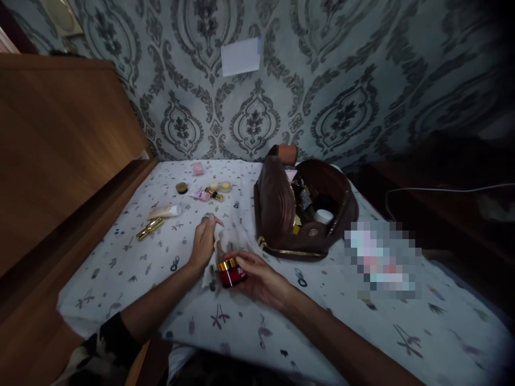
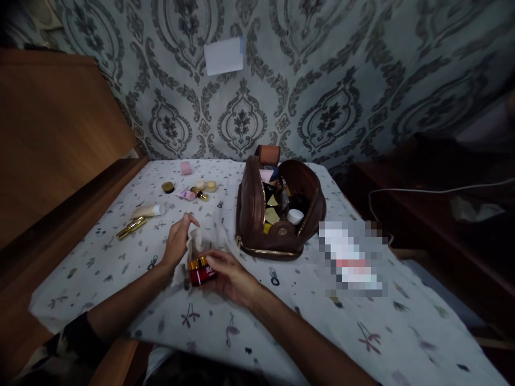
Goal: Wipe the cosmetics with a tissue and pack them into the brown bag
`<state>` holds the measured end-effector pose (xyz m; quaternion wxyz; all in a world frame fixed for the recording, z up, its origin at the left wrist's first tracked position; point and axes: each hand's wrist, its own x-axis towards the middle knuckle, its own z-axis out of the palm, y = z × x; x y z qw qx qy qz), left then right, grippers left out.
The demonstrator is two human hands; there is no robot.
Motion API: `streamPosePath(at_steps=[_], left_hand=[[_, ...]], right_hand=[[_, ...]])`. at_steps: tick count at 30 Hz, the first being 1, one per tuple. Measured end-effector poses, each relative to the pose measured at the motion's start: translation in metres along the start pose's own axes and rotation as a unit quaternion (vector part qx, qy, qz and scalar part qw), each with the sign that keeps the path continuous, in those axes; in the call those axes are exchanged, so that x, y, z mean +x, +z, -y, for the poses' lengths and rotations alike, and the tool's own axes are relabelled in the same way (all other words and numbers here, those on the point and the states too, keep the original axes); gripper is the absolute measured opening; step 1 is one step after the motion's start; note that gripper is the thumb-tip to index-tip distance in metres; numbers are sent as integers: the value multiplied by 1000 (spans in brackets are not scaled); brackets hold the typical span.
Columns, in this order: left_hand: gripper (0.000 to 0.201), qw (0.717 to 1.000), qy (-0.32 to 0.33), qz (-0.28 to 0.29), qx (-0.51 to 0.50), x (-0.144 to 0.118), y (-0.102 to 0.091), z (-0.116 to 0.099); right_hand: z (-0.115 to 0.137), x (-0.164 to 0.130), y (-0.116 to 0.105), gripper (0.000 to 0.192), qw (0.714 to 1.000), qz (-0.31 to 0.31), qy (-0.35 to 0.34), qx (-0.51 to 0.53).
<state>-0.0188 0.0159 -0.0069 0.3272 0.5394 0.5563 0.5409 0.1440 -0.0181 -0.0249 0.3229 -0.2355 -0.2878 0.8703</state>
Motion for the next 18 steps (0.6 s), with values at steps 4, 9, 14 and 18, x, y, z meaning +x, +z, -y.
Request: streamPosePath(at_steps=[4, 9, 14, 18], left_hand=[[55, 1000, 2, -31, 3, 4, 2, 4], [56, 997, -12, 63, -48, -6, 11, 6], [50, 975, 56, 208, -48, -15, 9, 3], [44, 973, 118, 198, 6, -16, 9, 6]], right_hand=[[1, -3, 3, 36, 1000, 28, 0, 1], [5, 2, -3, 39, 997, -20, -47, 54], [8, 8, -13, 27, 980, -87, -118, 137], [8, 8, -13, 26, 975, -111, -130, 145]])
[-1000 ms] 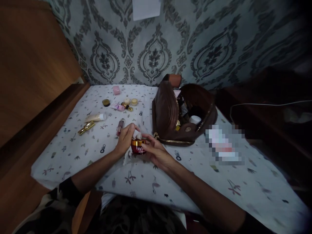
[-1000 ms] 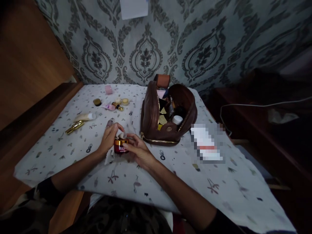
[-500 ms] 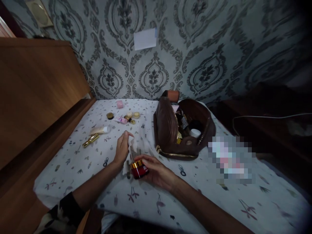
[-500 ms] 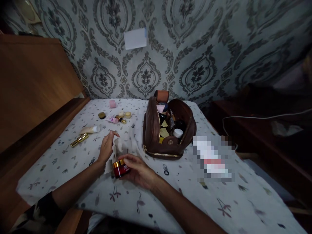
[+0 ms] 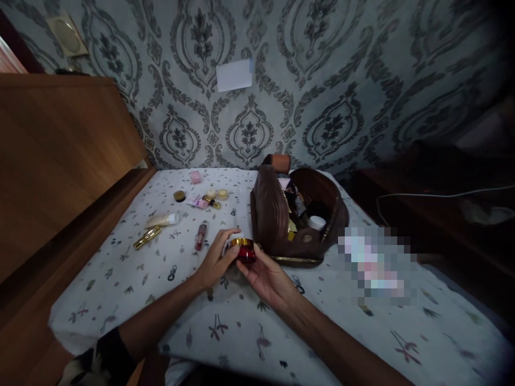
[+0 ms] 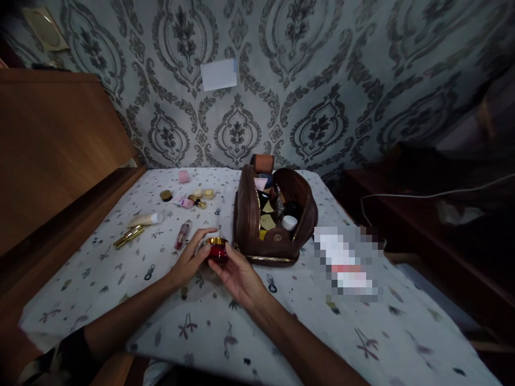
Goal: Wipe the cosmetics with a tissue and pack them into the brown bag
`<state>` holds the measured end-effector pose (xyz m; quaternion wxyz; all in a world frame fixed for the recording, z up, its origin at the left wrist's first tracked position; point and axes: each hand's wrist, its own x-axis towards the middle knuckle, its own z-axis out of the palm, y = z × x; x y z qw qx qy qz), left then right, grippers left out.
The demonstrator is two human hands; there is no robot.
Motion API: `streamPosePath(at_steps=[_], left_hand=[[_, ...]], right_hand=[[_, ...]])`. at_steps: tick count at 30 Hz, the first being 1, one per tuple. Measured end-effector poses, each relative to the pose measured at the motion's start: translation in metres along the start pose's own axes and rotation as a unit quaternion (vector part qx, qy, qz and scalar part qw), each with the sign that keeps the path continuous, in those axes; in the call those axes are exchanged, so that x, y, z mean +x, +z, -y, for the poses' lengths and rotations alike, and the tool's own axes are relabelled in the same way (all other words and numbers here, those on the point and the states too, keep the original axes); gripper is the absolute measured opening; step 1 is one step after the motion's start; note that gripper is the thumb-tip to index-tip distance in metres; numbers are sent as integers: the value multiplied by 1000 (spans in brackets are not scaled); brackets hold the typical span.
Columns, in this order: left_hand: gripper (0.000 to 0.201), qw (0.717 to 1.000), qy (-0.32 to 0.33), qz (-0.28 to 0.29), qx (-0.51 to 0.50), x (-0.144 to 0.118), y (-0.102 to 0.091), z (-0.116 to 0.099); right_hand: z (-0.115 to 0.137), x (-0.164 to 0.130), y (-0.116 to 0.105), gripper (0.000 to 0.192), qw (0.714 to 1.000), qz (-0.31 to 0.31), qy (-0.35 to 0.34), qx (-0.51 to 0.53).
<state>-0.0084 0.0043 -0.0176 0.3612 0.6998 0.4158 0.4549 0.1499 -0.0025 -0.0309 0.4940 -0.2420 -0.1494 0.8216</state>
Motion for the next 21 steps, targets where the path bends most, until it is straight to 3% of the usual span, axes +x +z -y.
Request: streamPosePath(at_steps=[5, 11, 14, 17, 21], left_hand=[[33, 996, 43, -41, 63, 0, 2, 2], [27, 986, 65, -111, 102, 1, -2, -4], [24, 978, 119, -136, 106, -2, -4, -6], [21, 964, 206, -113, 126, -5, -5, -9], [22, 938, 296, -35, 178, -6, -4, -12]], right_hand=[[-2, -2, 2, 28, 1000, -25, 6, -17], [-4, 0, 1, 36, 1000, -1, 7, -27], [-7, 2, -1, 31, 1000, -20, 2, -20], [-8, 3, -3, 28, 1000, -25, -4, -19], [-8, 2, -2, 30, 1000, -3, -13, -24]])
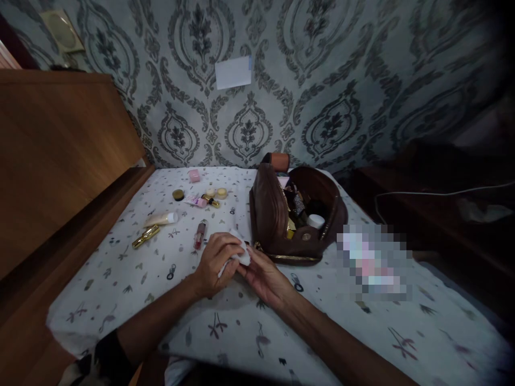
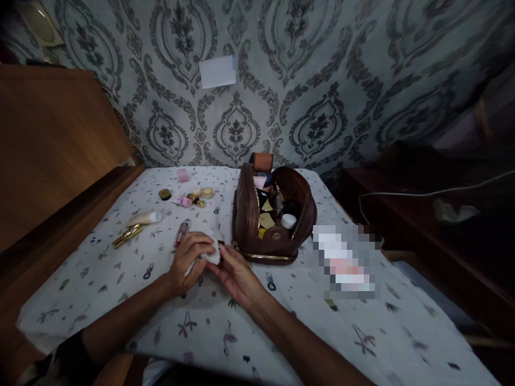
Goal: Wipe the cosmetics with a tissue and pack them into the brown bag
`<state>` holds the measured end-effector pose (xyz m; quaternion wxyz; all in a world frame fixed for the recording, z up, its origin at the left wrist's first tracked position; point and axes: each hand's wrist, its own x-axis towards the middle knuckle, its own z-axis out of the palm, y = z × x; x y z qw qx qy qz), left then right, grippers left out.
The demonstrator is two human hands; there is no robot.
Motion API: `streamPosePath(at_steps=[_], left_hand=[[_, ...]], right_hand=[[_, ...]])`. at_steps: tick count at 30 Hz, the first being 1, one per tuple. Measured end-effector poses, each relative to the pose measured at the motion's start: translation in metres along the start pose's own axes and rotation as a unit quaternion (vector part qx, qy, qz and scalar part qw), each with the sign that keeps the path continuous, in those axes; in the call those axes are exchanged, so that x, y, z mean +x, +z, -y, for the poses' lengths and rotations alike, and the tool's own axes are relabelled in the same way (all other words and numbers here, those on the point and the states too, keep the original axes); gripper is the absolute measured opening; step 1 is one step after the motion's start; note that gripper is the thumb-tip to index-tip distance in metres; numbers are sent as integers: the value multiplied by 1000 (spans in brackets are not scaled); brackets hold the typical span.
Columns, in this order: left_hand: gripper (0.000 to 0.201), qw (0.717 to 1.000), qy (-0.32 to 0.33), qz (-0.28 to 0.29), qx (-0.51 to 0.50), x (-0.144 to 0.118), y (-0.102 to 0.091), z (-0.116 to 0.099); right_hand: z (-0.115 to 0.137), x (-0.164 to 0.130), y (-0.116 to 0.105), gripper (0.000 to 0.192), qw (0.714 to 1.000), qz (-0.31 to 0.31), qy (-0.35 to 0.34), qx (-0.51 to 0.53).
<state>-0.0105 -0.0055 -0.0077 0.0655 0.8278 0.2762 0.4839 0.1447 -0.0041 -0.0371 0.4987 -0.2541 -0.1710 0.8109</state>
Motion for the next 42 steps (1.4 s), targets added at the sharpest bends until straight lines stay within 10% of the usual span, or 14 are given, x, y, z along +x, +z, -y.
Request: streamPosePath(at_steps=[7, 20, 26, 42], left_hand=[[27, 999, -5, 23, -43, 3, 1, 0], [44, 941, -281, 40, -185, 2, -4, 14], [87, 956, -239, 72, -156, -6, -2, 24], [53, 986, -95, 67, -117, -1, -8, 31]], right_hand=[[3, -2, 4, 29, 1000, 22, -5, -17], [-1, -2, 1, 40, 998, 26, 5, -54], [0, 0, -1, 35, 1000, 5, 4, -22], [0, 0, -2, 40, 998, 10, 24, -54]])
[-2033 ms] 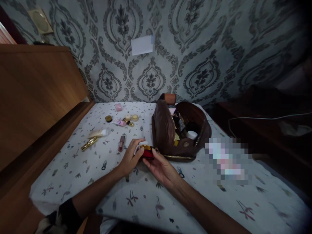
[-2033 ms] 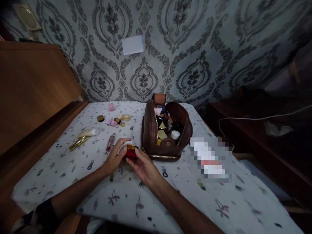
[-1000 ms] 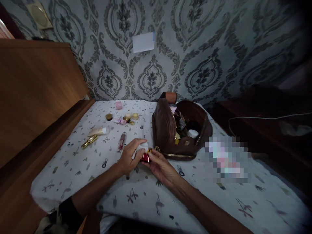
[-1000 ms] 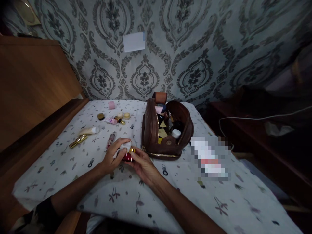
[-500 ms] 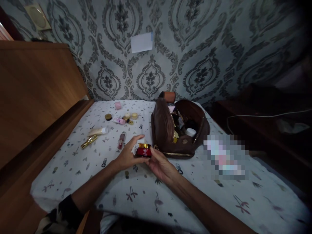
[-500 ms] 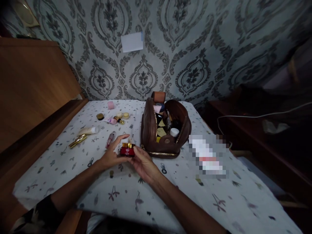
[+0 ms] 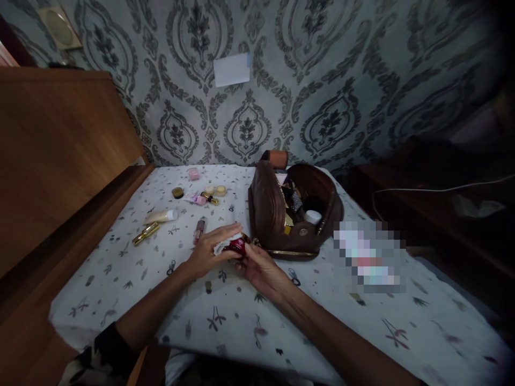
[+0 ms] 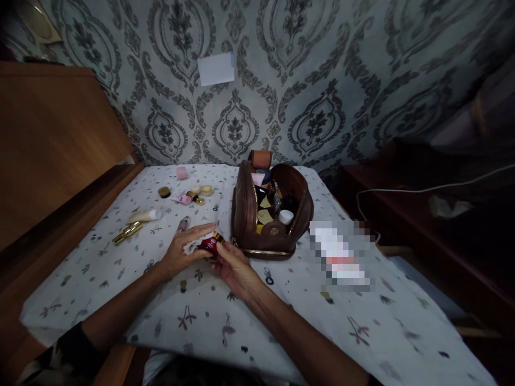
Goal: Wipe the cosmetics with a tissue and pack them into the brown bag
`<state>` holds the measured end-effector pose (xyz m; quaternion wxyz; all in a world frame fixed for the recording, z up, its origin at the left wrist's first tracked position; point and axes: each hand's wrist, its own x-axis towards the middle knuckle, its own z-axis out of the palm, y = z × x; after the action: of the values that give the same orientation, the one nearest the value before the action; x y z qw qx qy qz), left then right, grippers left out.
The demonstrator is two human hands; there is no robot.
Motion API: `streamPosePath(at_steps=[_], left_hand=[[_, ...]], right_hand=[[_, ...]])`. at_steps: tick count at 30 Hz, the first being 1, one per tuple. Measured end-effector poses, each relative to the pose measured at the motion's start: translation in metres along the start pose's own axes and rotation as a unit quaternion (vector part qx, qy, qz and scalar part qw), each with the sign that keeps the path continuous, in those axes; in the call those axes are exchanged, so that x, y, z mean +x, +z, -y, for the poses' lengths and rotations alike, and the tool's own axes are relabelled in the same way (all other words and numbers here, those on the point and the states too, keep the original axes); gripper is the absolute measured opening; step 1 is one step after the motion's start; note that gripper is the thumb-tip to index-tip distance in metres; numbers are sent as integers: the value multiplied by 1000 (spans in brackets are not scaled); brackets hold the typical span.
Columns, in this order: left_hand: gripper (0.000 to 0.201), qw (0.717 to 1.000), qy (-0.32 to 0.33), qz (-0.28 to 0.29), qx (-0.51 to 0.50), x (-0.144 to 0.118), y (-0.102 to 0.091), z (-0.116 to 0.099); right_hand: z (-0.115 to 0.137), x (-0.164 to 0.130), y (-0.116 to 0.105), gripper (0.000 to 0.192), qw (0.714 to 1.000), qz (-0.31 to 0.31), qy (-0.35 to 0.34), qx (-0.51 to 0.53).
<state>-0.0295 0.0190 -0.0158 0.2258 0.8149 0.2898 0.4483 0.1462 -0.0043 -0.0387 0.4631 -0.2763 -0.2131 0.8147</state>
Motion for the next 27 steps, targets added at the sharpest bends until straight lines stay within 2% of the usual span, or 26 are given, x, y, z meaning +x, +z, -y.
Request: streamPosePath(at_steps=[5, 9, 11, 14, 16, 22, 27], left_hand=[[41, 999, 22, -34, -5, -1, 6, -5], [38, 998, 35, -36, 40, -2, 8, -7], [45, 997, 38, -19, 64, -3, 7, -6], [69, 994, 34, 4, 101, -3, 7, -4], [77, 993, 18, 9, 118, -2, 6, -4], [59, 993, -8, 64, 102, 4, -3, -11], [52, 995, 2, 69, 68, 6, -9, -13]], right_hand=[[1, 0, -1, 34, 1000, 6, -5, 24], [1, 1, -3, 31, 999, 17, 6, 36], [1, 2, -4, 31, 999, 22, 6, 44], [0, 3, -4, 34, 999, 14, -2, 51], [0, 3, -2, 36, 999, 13, -9, 50], [1, -1, 1, 39, 999, 29, 14, 21], [2, 0, 0, 46, 998, 26, 48, 26]])
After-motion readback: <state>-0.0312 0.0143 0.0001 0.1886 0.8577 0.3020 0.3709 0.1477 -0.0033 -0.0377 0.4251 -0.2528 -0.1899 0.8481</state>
